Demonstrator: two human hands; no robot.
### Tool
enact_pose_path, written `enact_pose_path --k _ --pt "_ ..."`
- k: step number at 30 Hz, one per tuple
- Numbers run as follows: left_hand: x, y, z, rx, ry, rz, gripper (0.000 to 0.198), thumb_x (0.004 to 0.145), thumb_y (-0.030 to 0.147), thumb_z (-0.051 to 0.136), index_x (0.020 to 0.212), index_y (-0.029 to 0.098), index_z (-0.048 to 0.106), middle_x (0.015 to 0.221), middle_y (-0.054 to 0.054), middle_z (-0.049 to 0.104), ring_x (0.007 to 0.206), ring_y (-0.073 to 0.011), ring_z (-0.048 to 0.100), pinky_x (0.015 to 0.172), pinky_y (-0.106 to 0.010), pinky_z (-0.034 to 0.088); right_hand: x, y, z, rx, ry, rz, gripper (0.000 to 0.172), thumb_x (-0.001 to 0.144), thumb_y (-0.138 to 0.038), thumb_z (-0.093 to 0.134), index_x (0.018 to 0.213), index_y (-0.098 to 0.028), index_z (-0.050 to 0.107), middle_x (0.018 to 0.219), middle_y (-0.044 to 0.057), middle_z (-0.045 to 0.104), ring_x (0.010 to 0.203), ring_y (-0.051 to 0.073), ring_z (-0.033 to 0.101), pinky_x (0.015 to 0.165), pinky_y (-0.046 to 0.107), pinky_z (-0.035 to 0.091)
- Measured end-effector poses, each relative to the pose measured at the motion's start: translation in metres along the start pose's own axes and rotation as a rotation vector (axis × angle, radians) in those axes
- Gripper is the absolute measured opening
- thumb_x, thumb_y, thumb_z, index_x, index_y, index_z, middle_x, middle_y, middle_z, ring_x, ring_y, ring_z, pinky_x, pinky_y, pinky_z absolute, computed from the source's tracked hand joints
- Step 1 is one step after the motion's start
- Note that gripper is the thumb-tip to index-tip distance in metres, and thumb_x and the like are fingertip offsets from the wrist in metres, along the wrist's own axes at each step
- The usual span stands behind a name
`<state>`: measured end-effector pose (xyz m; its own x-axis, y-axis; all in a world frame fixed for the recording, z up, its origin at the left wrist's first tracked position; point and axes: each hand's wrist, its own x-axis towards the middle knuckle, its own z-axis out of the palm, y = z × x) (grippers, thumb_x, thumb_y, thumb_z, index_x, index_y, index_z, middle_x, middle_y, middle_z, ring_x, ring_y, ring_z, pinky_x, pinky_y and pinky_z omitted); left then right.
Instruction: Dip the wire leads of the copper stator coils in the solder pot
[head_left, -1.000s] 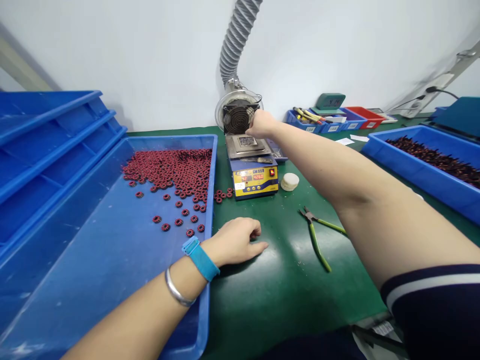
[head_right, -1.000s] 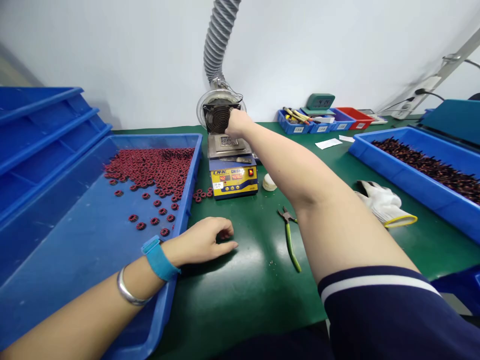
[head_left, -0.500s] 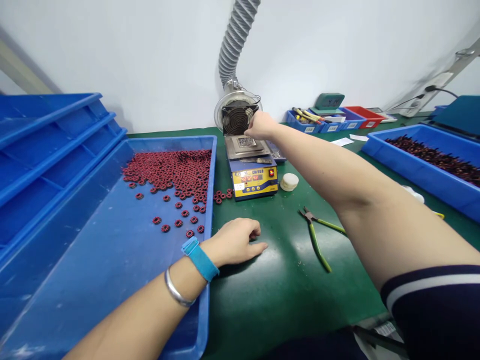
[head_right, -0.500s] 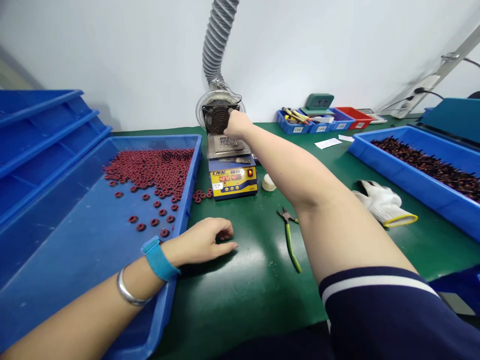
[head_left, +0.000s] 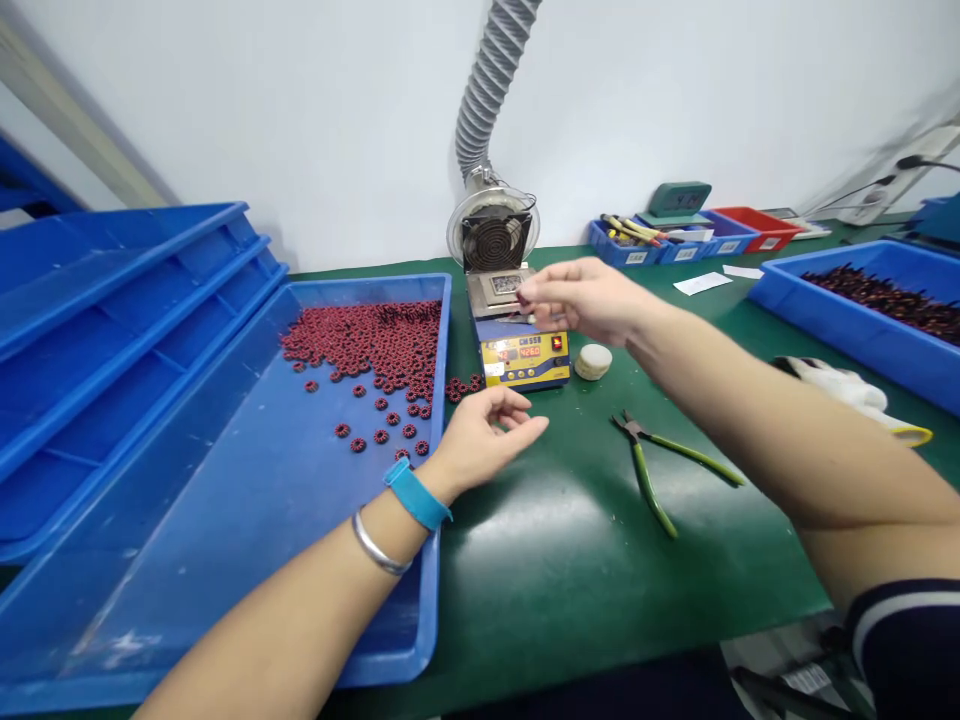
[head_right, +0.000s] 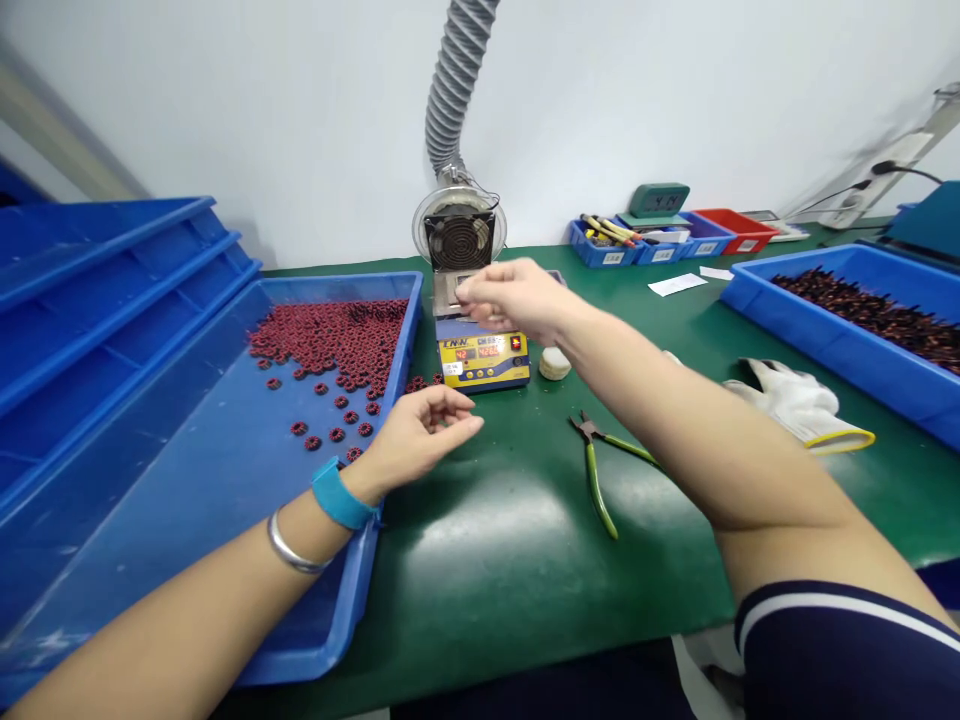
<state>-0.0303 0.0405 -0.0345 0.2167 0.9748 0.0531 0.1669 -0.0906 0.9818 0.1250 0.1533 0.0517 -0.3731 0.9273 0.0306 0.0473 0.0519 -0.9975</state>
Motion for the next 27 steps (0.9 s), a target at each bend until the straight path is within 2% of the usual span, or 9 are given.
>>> enact_pose_path --k 2,5,7,9,12,14,17,23,27 --pt "0.001 0.004 -0.001 -0.16 0.076 -0.007 0.041 0.065 0.04 0.078 0.088 0.012 0.06 0.076 -0.002 0.062 0.067 -0.0096 0.056 0.064 -0.024 0.047 -0.029 0.015 0.008 0.088 -0.006 -0.007 0.026 0.061 -0.027 0.088 0.07 -0.015 0.068 0.067 0.002 0.065 0.057 0.011 0.059 0.059 0.027 0.054" --pt "0.001 0.009 -0.001 -0.293 0.111 -0.027 0.049 0.058 0.043 0.084 0.088 0.011 0.061 0.076 -0.002 0.063 0.068 -0.0104 0.059 0.062 -0.023 0.048 -0.065 0.044 0.022 0.127 0.035 -0.088 0.032 0.055 -0.032 0.089 0.073 -0.017 0.066 0.07 0.002 0.067 0.064 0.014 0.063 0.064 0.028 0.055" --pt "-0.001 0.011 0.001 -0.333 0.112 -0.049 0.051 0.055 0.043 0.086 0.085 0.011 0.061 0.076 -0.003 0.065 0.067 -0.0107 0.06 0.06 -0.022 0.048 -0.082 0.062 0.03 0.077 0.096 -0.205 0.03 0.059 -0.031 0.086 0.076 -0.018 0.065 0.075 0.002 0.067 0.067 0.015 0.064 0.066 0.029 0.055" --pt "-0.002 0.013 0.003 -0.351 0.106 -0.065 0.05 0.053 0.042 0.087 0.081 0.01 0.061 0.073 -0.002 0.065 0.062 -0.0093 0.059 0.058 -0.022 0.049 -0.094 0.076 0.036 -0.033 0.163 -0.386 0.022 0.067 -0.026 0.079 0.081 -0.019 0.064 0.077 0.002 0.066 0.069 0.015 0.063 0.068 0.03 0.054" --pt "-0.004 0.014 0.007 -0.332 0.089 -0.066 0.047 0.054 0.042 0.087 0.076 0.01 0.061 0.064 0.0 0.062 0.056 -0.0072 0.055 0.056 -0.021 0.049 -0.103 0.09 0.041 -0.21 0.239 -0.647 0.011 0.076 -0.016 0.068 0.086 -0.019 0.064 0.076 0.001 0.063 0.069 0.014 0.06 0.068 0.03 0.051" --pt "-0.003 0.015 0.007 -0.299 0.076 -0.062 0.045 0.057 0.043 0.085 0.074 0.011 0.061 0.062 0.0 0.061 0.055 -0.007 0.054 0.055 -0.021 0.048 -0.104 0.095 0.042 -0.27 0.256 -0.732 0.011 0.079 -0.013 0.064 0.088 -0.018 0.063 0.077 0.002 0.062 0.071 0.015 0.059 0.069 0.031 0.05" --pt "0.0 0.018 -0.003 -0.217 0.076 -0.06 0.044 0.056 0.043 0.085 0.073 0.011 0.061 0.066 -0.001 0.063 0.057 -0.0083 0.057 0.055 -0.021 0.048 -0.104 0.101 0.041 -0.309 0.255 -0.777 0.011 0.081 -0.014 0.066 0.09 -0.018 0.062 0.079 0.003 0.063 0.073 0.016 0.06 0.07 0.031 0.05" --pt "0.007 0.024 -0.043 -0.079 0.244 -0.012 0.045 0.054 0.042 0.085 0.079 0.011 0.064 0.07 -0.002 0.065 0.061 -0.011 0.06 0.055 -0.021 0.048 -0.104 0.116 0.041 -0.379 0.22 -0.764 0.008 0.084 -0.015 0.064 0.09 -0.018 0.062 0.08 0.004 0.064 0.075 0.017 0.062 0.071 0.031 0.051" --pt "0.006 0.025 -0.053 -0.064 0.224 -0.005 0.044 0.056 0.04 0.085 0.083 0.011 0.066 0.073 -0.003 0.067 0.065 -0.0119 0.063 0.056 -0.02 0.05 -0.106 0.123 0.043 -0.389 0.159 -0.75 0.005 0.085 -0.015 0.063 0.088 -0.018 0.061 0.083 0.006 0.065 0.076 0.017 0.062 0.071 0.031 0.052"
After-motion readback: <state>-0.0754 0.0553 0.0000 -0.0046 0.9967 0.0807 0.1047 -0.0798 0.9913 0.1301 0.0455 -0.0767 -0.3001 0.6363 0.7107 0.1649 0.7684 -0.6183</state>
